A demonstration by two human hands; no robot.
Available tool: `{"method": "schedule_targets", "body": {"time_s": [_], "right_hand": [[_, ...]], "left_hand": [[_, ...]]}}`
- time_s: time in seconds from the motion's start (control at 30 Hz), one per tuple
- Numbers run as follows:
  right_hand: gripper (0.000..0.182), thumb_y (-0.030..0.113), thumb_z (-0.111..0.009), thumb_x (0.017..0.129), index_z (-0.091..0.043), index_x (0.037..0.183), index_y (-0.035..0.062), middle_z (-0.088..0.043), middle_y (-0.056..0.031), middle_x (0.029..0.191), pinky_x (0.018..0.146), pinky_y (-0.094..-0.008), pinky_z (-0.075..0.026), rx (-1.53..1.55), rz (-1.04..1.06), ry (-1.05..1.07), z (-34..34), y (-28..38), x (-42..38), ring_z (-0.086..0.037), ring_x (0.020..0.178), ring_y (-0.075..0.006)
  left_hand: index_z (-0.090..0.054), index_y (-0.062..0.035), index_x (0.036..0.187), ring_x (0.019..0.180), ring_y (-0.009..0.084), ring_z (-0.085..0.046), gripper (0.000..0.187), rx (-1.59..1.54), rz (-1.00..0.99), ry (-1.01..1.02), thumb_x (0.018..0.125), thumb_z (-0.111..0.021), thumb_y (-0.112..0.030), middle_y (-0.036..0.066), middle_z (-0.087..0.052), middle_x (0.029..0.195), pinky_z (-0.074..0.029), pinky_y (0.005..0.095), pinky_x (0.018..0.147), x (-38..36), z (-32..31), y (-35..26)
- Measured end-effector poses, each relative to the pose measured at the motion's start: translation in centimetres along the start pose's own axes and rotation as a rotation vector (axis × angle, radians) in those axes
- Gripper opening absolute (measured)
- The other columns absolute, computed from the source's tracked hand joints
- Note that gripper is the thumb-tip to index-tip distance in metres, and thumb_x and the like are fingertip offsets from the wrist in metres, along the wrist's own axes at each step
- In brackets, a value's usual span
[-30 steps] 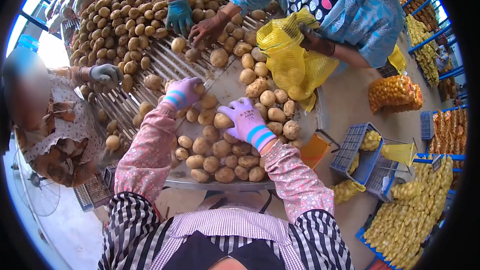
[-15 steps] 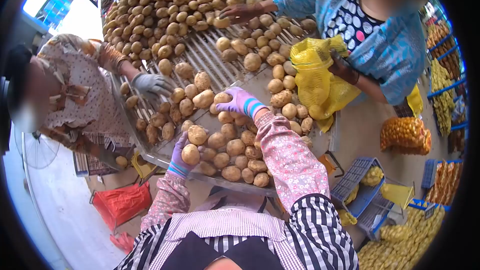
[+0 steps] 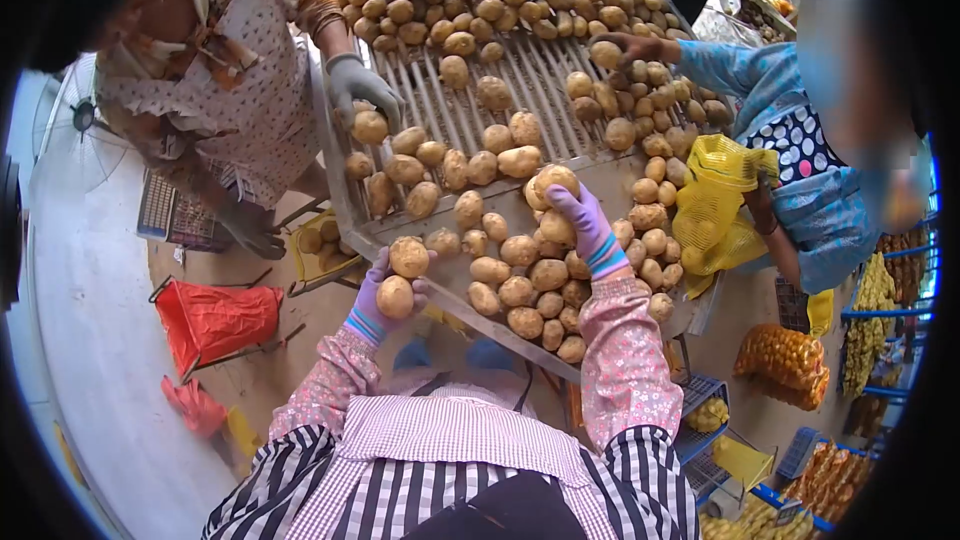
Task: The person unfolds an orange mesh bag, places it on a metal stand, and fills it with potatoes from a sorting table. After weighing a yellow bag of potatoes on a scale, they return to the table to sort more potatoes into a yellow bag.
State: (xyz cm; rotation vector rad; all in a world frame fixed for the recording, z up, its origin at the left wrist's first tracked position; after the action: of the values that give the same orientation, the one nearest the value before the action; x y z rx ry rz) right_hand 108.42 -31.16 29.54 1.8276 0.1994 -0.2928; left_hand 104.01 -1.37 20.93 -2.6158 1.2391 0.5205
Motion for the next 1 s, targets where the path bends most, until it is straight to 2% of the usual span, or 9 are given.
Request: {"method": "schedule_targets", "body": {"time_s": [0.07,0.27,0.33,0.4,0.43,0.53,0.63,0.73,1.0], "right_hand": [[0.059,0.049,-0.071,0.092,-0.061,0.126,0.0029,-0.067,-0.0046,0.111,0.087,-0.0305,-0.055,0.075,-0.012,0.097,-6.9,0.4,-1.9,-0.065,0.099,-0.0128],[0.054,0.046,-0.069,0.094,-0.06,0.128,0.0046,-0.066,-0.0032,0.112,0.084,-0.0274,-0.053,0.191,-0.209,0.371,-27.0,-8.2,-1.9,-0.064,0.096,-0.0121],[0.056,0.046,-0.07,0.094,-0.059,0.129,0.0049,-0.065,-0.0035,0.112,0.082,-0.0278,-0.054,0.16,-0.266,0.401,-31.8,-11.0,-0.8,-0.064,0.095,-0.0125],[0.057,0.047,-0.071,0.093,-0.059,0.13,0.0053,-0.065,-0.0037,0.112,0.08,-0.0283,-0.054,0.134,-0.325,0.427,-35.3,-13.5,0.4,-0.064,0.095,-0.0128],[0.058,0.048,-0.071,0.092,-0.059,0.13,0.0056,-0.065,-0.0042,0.113,0.078,-0.0286,-0.055,0.113,-0.356,0.378,-36.3,-14.9,1.4,-0.064,0.095,-0.0132],[0.063,0.049,-0.076,0.089,-0.059,0.13,0.0053,-0.066,-0.0056,0.113,0.073,-0.0312,-0.057,0.128,-0.361,0.26,-38.5,-19.2,4.7,-0.064,0.095,-0.0148],[0.061,0.043,-0.076,0.09,-0.058,0.133,0.0037,-0.066,-0.0067,0.119,0.088,-0.0314,-0.054,0.02,-0.205,0.022,-37.7,-19.5,7.4,-0.063,0.104,-0.0153],[0.056,0.039,-0.079,0.089,-0.061,0.128,0.0036,-0.067,-0.0057,0.112,0.086,-0.0291,-0.054,0.047,-0.131,-0.006,-37.5,-18.7,7.7,-0.064,0.097,-0.0138],[0.046,0.027,-0.072,0.096,-0.055,0.134,0.0066,-0.065,-0.006,0.114,0.089,-0.0327,-0.056,0.293,-0.085,-0.054,-28.9,-12.4,-0.8,-0.066,0.099,-0.0166]], "left_hand": [[-0.048,-0.016,0.146,0.082,0.0264,-0.061,0.058,-0.048,0.001,-0.023,0.103,-0.048,-0.056,0.012,-0.056,0.144,-0.053,0.0392,0.07,-1.7,1.4,-1.9],[-0.046,-0.0116,0.145,0.084,0.0256,-0.062,0.059,-0.148,-0.077,-0.056,0.103,-0.051,-0.053,0.016,-0.055,0.142,-0.057,0.0391,0.068,-9.5,6.4,-8.8],[-0.05,-0.0119,0.141,0.084,0.0265,-0.064,0.056,-0.123,-0.119,-0.08,0.102,-0.054,-0.052,0.015,-0.061,0.132,-0.058,0.04,0.067,-12.0,8.2,-11.8],[-0.055,-0.0127,0.134,0.083,0.0281,-0.066,0.051,-0.105,-0.187,-0.297,0.1,-0.058,-0.051,0.013,-0.066,0.118,-0.06,0.0418,0.066,-13.6,13.4,-14.7],[-0.057,-0.0138,0.127,0.082,0.0292,-0.067,0.045,-0.084,-0.21,-0.308,0.099,-0.061,-0.049,0.011,-0.067,0.107,-0.061,0.0427,0.065,-13.9,14.3,-16.1],[-0.058,-0.013,0.123,0.08,0.0262,-0.067,0.043,-0.01,-0.274,-0.384,0.099,-0.06,-0.048,0.01,-0.066,0.103,-0.061,0.041,0.065,-14.1,16.2,-19.5],[-0.058,-0.0133,0.122,0.08,0.027,-0.067,0.041,-0.091,-0.238,-0.387,0.098,-0.063,-0.046,0.009,-0.067,0.102,-0.062,0.0423,0.066,-13.1,18.1,-21.0],[-0.058,-0.013,0.123,0.082,0.027,-0.068,0.042,-0.069,-0.244,-0.397,0.098,-0.064,-0.046,0.01,-0.067,0.105,-0.062,0.0427,0.066,-13.4,18.5,-21.3],[-0.059,-0.0075,0.129,0.077,0.027,-0.073,0.049,0.127,-0.023,-0.167,0.1,-0.062,-0.047,0.013,-0.072,0.101,-0.064,0.04,0.065,-9.9,4.7,-12.9]]}}
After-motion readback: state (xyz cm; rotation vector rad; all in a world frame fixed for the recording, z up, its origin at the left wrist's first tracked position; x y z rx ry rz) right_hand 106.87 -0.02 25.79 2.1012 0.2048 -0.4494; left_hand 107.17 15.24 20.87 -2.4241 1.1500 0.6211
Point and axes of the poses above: each hand's wrist, its own x-axis towards the middle knuckle, its own z-axis out of the back of the hand, y = z × x, the point moved 10 cm from there along x, towards the middle knuckle
